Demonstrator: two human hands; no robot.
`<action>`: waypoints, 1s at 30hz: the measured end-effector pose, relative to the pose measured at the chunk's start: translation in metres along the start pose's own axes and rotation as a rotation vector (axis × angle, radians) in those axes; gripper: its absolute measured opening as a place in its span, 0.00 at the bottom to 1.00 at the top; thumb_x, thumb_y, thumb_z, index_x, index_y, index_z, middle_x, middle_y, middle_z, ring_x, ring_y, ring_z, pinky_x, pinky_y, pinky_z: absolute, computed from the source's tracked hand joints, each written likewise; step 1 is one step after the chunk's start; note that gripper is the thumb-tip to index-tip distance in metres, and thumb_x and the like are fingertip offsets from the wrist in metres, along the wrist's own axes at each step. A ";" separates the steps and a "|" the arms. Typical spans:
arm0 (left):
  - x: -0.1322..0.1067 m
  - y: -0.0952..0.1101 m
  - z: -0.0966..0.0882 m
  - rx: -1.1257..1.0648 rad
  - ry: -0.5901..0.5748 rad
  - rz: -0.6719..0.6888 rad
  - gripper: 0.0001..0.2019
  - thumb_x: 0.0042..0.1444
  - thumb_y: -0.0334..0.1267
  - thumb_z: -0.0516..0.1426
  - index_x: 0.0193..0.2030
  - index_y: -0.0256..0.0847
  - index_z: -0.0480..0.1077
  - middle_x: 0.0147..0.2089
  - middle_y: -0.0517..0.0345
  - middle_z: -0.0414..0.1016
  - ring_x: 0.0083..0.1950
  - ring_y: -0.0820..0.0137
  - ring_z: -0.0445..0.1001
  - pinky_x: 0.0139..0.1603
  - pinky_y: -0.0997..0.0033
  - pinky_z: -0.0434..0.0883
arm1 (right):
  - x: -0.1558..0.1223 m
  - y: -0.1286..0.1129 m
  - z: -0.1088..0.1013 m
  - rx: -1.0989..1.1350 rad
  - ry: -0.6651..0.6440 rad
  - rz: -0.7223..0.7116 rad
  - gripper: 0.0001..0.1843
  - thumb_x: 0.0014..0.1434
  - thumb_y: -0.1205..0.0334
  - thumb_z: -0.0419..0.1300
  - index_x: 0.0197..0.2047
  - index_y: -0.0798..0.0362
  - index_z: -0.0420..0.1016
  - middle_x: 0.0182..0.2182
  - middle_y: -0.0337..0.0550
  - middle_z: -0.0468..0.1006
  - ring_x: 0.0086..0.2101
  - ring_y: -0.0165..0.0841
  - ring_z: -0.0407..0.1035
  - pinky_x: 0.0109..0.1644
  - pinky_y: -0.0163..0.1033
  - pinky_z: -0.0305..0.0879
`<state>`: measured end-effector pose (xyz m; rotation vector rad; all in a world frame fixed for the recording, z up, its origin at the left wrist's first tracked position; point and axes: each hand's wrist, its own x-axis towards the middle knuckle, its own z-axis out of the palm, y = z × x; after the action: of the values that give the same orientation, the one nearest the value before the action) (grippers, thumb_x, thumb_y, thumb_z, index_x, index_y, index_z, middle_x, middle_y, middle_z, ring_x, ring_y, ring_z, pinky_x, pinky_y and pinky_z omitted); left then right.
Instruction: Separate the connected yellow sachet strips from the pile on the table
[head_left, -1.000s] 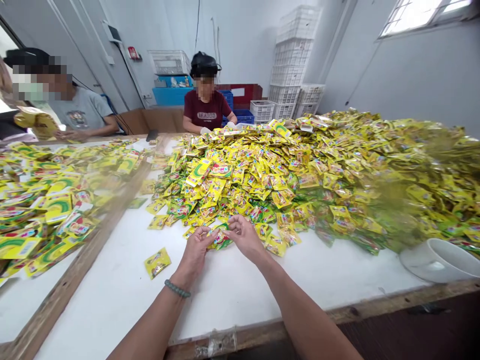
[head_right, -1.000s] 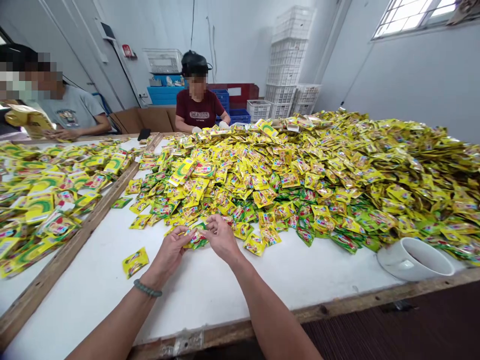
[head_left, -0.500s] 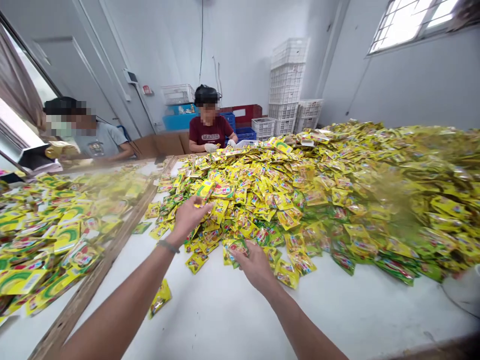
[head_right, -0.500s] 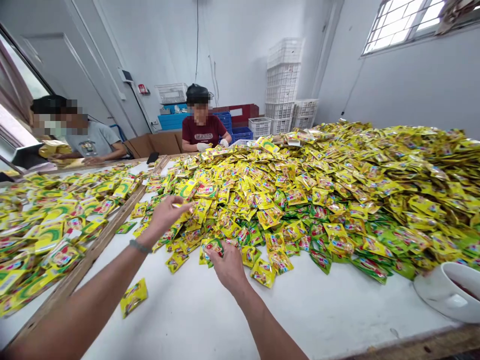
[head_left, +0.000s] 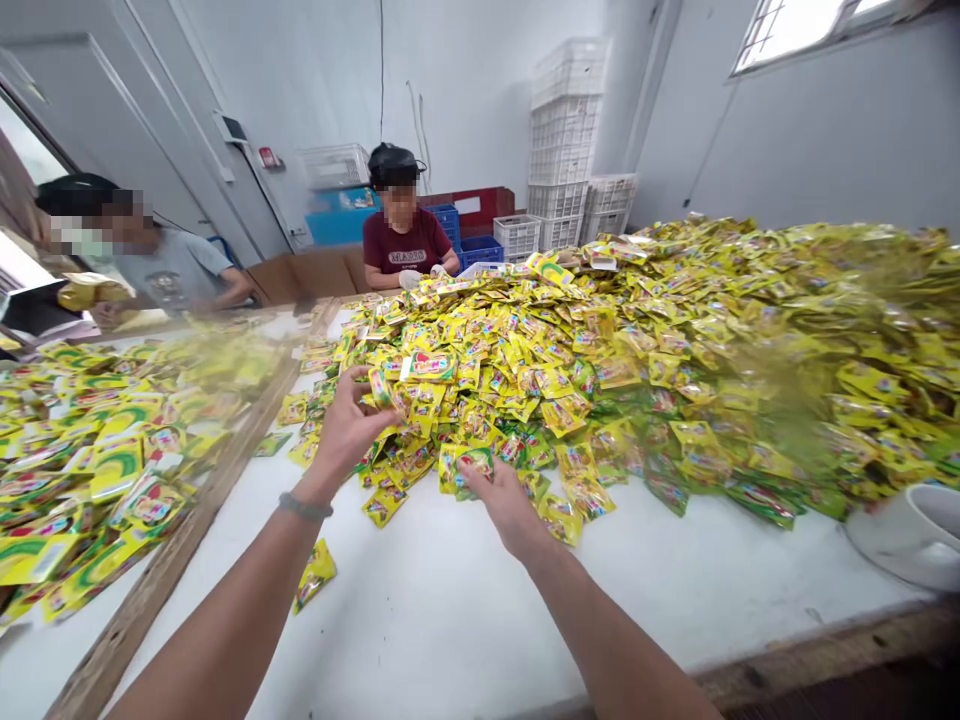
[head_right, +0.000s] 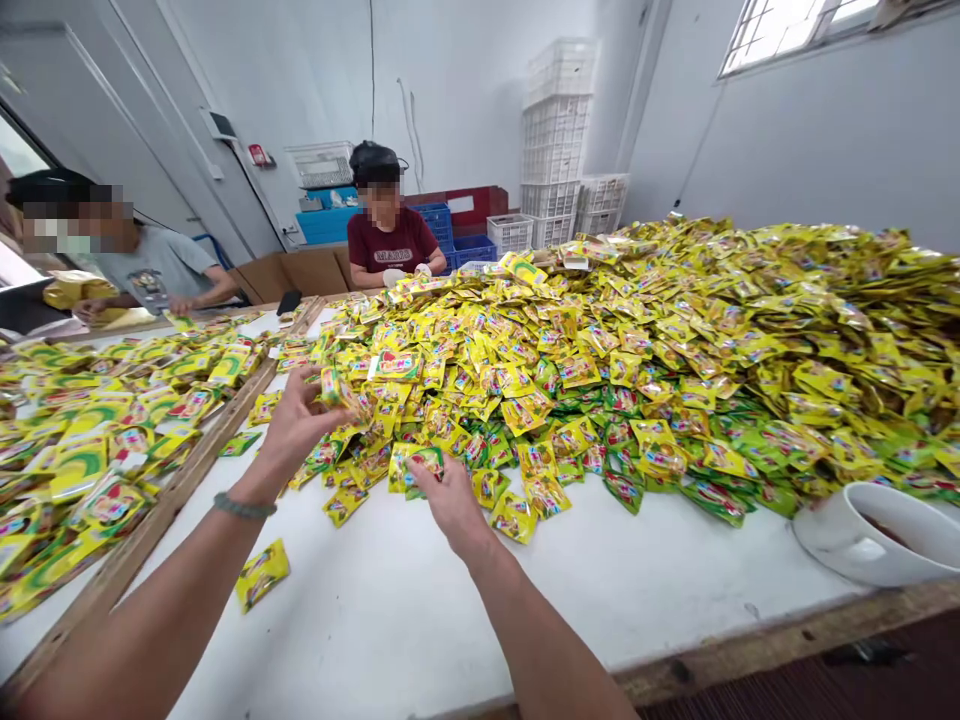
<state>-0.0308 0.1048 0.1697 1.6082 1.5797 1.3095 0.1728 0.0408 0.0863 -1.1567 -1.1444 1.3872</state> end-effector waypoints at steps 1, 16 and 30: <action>-0.020 -0.003 0.000 -0.134 -0.042 -0.035 0.39 0.36 0.41 0.70 0.55 0.46 0.58 0.43 0.59 0.74 0.37 0.65 0.77 0.39 0.66 0.73 | 0.001 0.001 0.000 0.083 -0.023 0.021 0.25 0.54 0.41 0.62 0.44 0.53 0.75 0.42 0.48 0.80 0.43 0.40 0.74 0.50 0.45 0.70; -0.114 -0.039 0.007 -0.461 -0.147 -0.530 0.30 0.34 0.45 0.73 0.46 0.38 0.74 0.41 0.53 0.81 0.36 0.66 0.79 0.39 0.70 0.73 | 0.005 0.007 -0.004 -0.366 0.103 -0.016 0.29 0.55 0.46 0.62 0.53 0.56 0.75 0.47 0.50 0.79 0.48 0.42 0.73 0.55 0.46 0.66; -0.118 -0.052 0.017 -0.400 -0.304 -0.496 0.26 0.38 0.45 0.72 0.46 0.39 0.79 0.50 0.51 0.80 0.50 0.59 0.77 0.51 0.66 0.71 | 0.005 -0.002 -0.012 -0.321 0.015 -0.062 0.26 0.48 0.42 0.64 0.39 0.57 0.79 0.34 0.43 0.79 0.39 0.39 0.72 0.47 0.41 0.65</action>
<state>-0.0204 0.0061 0.0852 1.0255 1.3124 0.9772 0.1848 0.0468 0.0866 -1.3402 -1.4162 1.1726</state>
